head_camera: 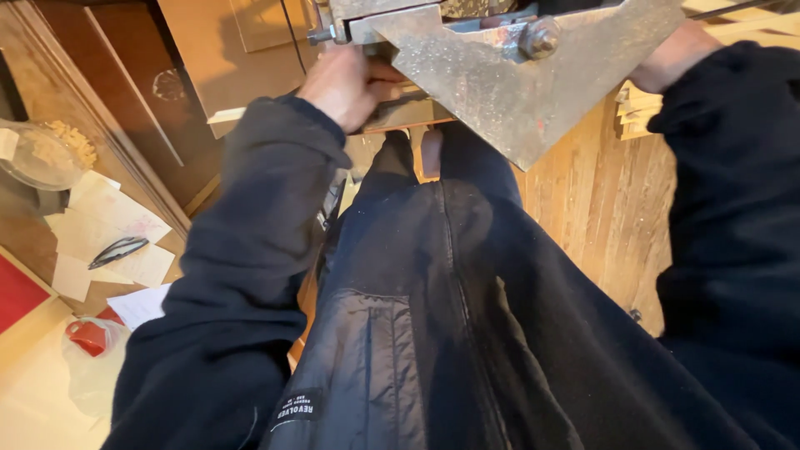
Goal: Joining wooden moldings to assemble picture frames using a v-nailer machine.
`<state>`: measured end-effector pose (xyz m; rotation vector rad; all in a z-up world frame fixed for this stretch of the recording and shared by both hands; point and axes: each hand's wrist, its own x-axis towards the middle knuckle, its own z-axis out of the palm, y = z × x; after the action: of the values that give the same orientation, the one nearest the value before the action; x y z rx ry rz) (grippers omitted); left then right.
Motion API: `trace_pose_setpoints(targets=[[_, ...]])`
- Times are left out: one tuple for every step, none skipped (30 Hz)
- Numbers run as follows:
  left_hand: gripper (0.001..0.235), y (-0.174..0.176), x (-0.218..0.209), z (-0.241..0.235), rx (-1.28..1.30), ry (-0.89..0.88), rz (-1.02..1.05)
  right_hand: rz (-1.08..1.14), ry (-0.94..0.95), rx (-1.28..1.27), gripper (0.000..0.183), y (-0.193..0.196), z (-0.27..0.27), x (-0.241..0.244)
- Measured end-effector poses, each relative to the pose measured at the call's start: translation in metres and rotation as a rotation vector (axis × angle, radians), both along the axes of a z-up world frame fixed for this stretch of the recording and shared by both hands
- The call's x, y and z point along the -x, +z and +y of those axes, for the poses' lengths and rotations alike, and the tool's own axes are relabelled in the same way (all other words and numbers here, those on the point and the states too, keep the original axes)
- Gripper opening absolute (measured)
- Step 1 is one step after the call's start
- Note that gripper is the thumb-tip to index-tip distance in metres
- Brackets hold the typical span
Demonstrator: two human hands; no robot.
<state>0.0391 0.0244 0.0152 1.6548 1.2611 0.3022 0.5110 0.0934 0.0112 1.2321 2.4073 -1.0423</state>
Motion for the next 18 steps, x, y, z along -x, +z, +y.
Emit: trace_pose_setpoints(targets=[[0.022, 0.0, -0.001, 0.0, 0.066, 0.04, 0.012, -0.02, 0.064, -0.024, 0.021, -0.001, 0.004, -0.002], [0.022, 0.004, -0.002, 0.001, 0.063, 0.047, 0.021, -0.01, 0.071, -0.028, 0.021, -0.003, 0.009, 0.002], [0.02, 0.006, -0.007, 0.001, 0.068, 0.05, 0.065, -0.01, 0.074, -0.023, 0.02, -0.002, 0.009, 0.002], [0.018, 0.009, -0.013, 0.001, 0.072, 0.054, 0.108, -0.01, 0.077, -0.018, 0.02, -0.001, 0.01, 0.0], [0.018, 0.006, -0.015, -0.003, 0.076, 0.047, 0.099, -0.018, 0.071, -0.014, 0.02, 0.002, 0.002, -0.003], [0.018, 0.003, -0.017, -0.006, 0.056, 0.045, 0.078, -0.018, 0.021, 0.013, 0.019, 0.007, -0.006, -0.007], [0.019, -0.001, -0.012, 0.003, 0.011, 0.051, 0.068, -0.006, -0.023, 0.015, 0.017, 0.006, 0.0, -0.003], [0.019, -0.004, -0.01, 0.009, -0.011, 0.052, 0.07, -0.003, -0.023, -0.006, 0.017, 0.001, 0.01, -0.003], [0.02, -0.007, -0.011, 0.005, 0.004, 0.05, 0.038, -0.003, -0.022, -0.001, 0.018, -0.003, 0.008, -0.006], [0.021, -0.011, -0.011, 0.001, 0.019, 0.048, 0.006, -0.002, -0.022, 0.004, 0.018, -0.008, 0.006, -0.009], [0.021, -0.011, -0.012, -0.004, 0.032, 0.05, 0.0, -0.008, -0.021, 0.017, 0.018, -0.008, 0.0, -0.009], [0.02, -0.011, -0.012, -0.008, 0.012, 0.024, 0.01, -0.071, -0.02, 0.031, 0.018, -0.008, -0.005, -0.009], [0.019, -0.011, -0.009, -0.004, -0.025, -0.002, 0.026, -0.128, -0.019, 0.028, 0.019, -0.01, -0.002, -0.006], [0.019, -0.012, -0.009, -0.006, -0.028, -0.001, 0.026, -0.128, -0.018, 0.025, 0.019, -0.011, -0.004, -0.006], [0.02, -0.012, -0.007, -0.002, -0.019, 0.009, -0.007, -0.175, -0.011, 0.009, 0.02, -0.012, 0.0, -0.005], [0.021, -0.013, -0.006, 0.001, -0.009, 0.017, -0.04, -0.223, -0.004, -0.007, 0.02, -0.014, 0.003, -0.005], [0.021, -0.01, -0.005, 0.002, -0.01, 0.016, -0.039, -0.223, -0.005, -0.007, 0.02, -0.016, 0.005, -0.005], [0.023, -0.007, -0.005, 0.002, 0.051, 0.039, -0.075, -0.214, 0.036, -0.048, 0.022, -0.018, 0.006, -0.005]])
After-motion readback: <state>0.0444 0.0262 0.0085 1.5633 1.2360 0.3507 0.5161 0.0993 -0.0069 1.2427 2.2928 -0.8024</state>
